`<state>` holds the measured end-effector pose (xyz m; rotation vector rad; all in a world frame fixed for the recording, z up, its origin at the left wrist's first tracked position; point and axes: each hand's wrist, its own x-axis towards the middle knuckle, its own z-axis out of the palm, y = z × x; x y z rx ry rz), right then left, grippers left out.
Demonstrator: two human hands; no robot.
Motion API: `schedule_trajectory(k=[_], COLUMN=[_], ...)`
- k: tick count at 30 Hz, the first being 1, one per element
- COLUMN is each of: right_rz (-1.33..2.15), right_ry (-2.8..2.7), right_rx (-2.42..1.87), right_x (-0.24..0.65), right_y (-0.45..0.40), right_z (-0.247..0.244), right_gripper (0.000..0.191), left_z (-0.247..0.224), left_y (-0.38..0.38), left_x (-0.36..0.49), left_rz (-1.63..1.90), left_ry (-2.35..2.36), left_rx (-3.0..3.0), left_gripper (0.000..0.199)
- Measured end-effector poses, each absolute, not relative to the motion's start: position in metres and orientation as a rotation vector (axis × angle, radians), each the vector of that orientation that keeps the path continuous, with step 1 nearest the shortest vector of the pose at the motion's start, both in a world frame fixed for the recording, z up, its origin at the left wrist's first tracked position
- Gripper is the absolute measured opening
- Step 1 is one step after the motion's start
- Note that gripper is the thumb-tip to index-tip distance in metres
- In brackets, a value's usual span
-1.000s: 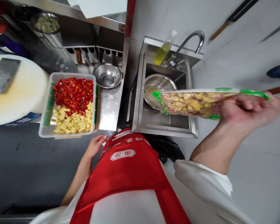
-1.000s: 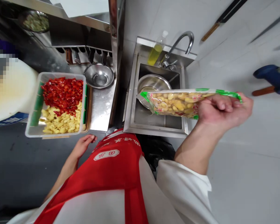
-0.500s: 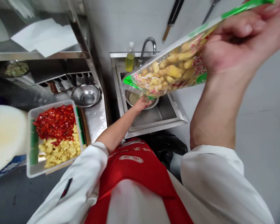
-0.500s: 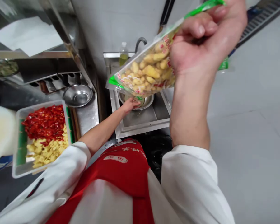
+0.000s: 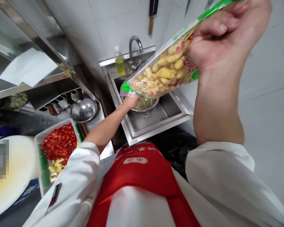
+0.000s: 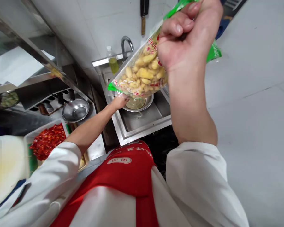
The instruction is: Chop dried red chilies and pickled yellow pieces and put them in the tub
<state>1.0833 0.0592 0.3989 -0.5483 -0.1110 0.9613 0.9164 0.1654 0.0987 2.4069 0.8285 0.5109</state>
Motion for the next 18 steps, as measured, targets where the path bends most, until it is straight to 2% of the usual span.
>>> schedule_trajectory(k=[8, 18], right_rz=[0.965, 1.02], right_ry=[-0.072, -0.092], right_rx=[-0.504, -0.548], right_x=[1.092, 1.073], right_y=[0.065, 0.07], right_z=[0.38, 0.376], right_gripper=[0.038, 0.037], left_z=[0.091, 0.09], left_y=[0.174, 0.171], left_x=[0.917, 0.912], left_rz=[0.463, 0.622], left_ry=[0.915, 0.894], left_rx=[2.357, 2.152], left_gripper=[0.031, 0.035])
